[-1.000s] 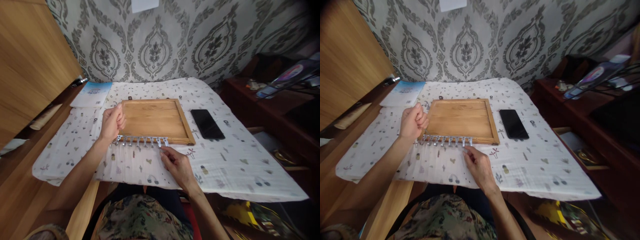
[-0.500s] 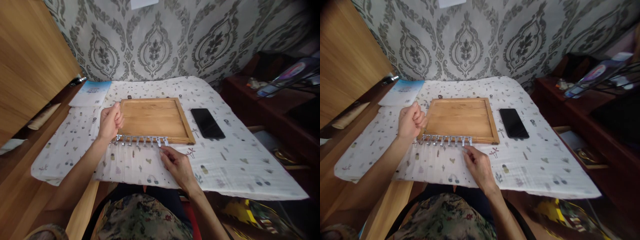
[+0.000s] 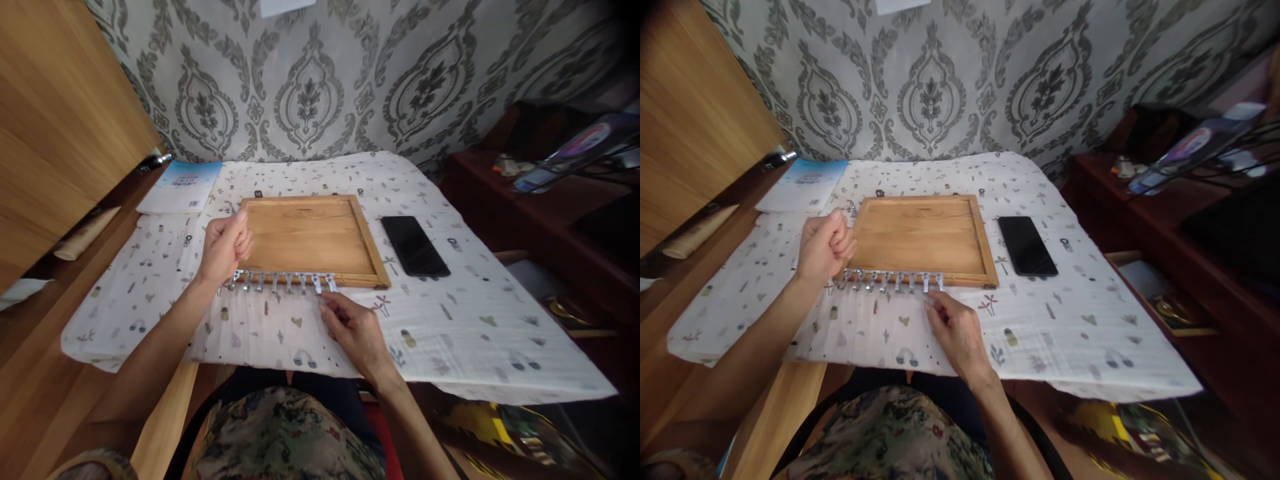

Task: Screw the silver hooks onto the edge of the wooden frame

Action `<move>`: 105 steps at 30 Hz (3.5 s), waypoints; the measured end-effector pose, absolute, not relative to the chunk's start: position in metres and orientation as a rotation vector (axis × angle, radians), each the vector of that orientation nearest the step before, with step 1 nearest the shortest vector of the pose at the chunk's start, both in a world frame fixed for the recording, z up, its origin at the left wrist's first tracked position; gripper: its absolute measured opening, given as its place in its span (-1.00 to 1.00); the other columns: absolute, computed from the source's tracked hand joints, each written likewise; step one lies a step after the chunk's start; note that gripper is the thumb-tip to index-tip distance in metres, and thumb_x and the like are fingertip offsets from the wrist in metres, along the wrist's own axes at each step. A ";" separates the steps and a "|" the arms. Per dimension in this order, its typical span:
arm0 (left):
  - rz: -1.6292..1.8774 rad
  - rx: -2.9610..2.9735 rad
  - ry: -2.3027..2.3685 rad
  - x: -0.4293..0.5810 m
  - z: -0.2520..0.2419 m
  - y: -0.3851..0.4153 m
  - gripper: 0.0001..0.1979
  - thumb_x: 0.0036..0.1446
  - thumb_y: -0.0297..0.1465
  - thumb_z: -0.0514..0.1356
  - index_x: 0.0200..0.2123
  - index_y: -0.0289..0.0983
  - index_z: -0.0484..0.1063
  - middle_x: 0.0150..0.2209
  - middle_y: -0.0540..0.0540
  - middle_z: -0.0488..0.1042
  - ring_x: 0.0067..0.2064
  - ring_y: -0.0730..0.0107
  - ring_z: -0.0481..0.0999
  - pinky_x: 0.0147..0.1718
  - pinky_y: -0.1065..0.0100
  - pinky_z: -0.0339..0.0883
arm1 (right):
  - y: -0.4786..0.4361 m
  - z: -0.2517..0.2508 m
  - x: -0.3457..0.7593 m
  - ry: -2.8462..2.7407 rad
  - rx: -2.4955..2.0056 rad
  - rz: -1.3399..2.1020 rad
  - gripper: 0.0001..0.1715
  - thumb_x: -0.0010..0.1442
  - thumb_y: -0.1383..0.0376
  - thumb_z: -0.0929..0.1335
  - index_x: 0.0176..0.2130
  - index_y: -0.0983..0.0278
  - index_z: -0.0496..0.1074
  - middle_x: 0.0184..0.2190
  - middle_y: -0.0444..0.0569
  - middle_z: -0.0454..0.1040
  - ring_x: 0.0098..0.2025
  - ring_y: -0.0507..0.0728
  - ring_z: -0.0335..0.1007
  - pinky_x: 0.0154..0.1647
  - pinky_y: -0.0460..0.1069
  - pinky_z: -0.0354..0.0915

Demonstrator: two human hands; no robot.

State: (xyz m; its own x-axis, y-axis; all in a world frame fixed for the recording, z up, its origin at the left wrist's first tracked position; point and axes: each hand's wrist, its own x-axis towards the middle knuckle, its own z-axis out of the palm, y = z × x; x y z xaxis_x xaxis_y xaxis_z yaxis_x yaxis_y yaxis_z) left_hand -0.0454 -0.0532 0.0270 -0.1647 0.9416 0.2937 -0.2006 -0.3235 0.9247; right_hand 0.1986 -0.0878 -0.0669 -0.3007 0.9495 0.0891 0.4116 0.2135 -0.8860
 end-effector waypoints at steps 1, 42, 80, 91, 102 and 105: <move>1.624 1.205 0.952 -0.044 0.027 -0.053 -0.30 0.09 -0.06 0.37 -0.74 -0.27 -0.01 -0.75 0.17 -0.13 -0.72 0.73 -0.14 -0.71 0.52 -0.25 | -0.088 -0.067 0.199 -1.825 -1.268 1.041 -0.58 0.27 0.11 0.30 -0.05 0.31 0.56 -0.49 -0.07 0.52 -0.58 0.05 0.35 -0.57 -0.06 0.27; 1.669 1.104 1.158 -0.034 0.031 -0.042 -0.28 0.00 0.09 0.36 -0.69 -0.22 -0.04 -0.72 0.18 -0.13 -0.70 0.69 -0.13 -0.71 0.49 -0.26 | -0.088 -0.071 0.199 -1.809 -1.271 1.069 -0.54 0.25 0.08 0.30 -0.06 0.32 0.56 -0.49 -0.07 0.50 -0.58 0.05 0.32 -0.58 -0.06 0.25; 1.315 1.157 0.948 -0.058 0.035 -0.046 -0.25 0.09 0.04 0.31 -0.74 -0.25 -0.10 -0.75 0.19 -0.25 -0.74 0.71 -0.22 -0.75 0.55 -0.24 | -0.088 -0.068 0.198 -1.825 -1.269 1.025 -0.59 0.25 0.13 0.31 -0.07 0.30 0.57 -0.49 -0.06 0.52 -0.56 0.06 0.38 -0.58 -0.08 0.27; 1.138 1.311 0.902 -0.065 0.033 -0.045 -0.40 0.08 0.05 0.30 -0.66 -0.24 0.14 -0.71 0.12 0.02 -0.68 0.62 0.01 -0.68 0.49 -0.03 | -0.088 -0.066 0.197 -1.816 -1.276 1.041 -0.59 0.25 0.13 0.30 -0.07 0.30 0.56 -0.48 -0.06 0.53 -0.58 0.05 0.36 -0.59 -0.07 0.28; 1.666 1.226 1.158 -0.032 0.016 -0.059 -0.54 0.24 -0.10 0.23 -0.52 -0.23 0.14 -0.55 0.08 0.11 -0.54 0.57 0.13 -0.58 0.51 0.09 | -0.089 -0.065 0.197 -1.814 -1.275 1.032 -0.61 0.25 0.13 0.31 -0.08 0.28 0.57 -0.49 -0.07 0.54 -0.57 0.05 0.37 -0.57 -0.08 0.28; 1.729 1.115 1.182 -0.025 0.018 -0.058 -0.48 0.23 -0.16 0.22 -0.59 -0.24 0.00 -0.60 0.11 -0.02 -0.60 0.61 -0.04 -0.66 0.49 -0.12 | -0.089 -0.065 0.197 -1.815 -1.268 1.034 -0.61 0.25 0.13 0.31 -0.08 0.28 0.57 -0.50 -0.08 0.52 -0.57 0.06 0.38 -0.57 -0.07 0.28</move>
State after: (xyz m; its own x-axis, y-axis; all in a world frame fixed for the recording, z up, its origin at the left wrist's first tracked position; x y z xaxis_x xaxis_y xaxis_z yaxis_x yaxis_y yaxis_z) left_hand -0.0255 -0.0578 0.0184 -0.3394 0.9090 0.2420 -0.1041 -0.2920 0.9507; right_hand 0.1972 -0.0887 -0.0650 -0.2910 0.9525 0.0897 0.4086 0.2085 -0.8886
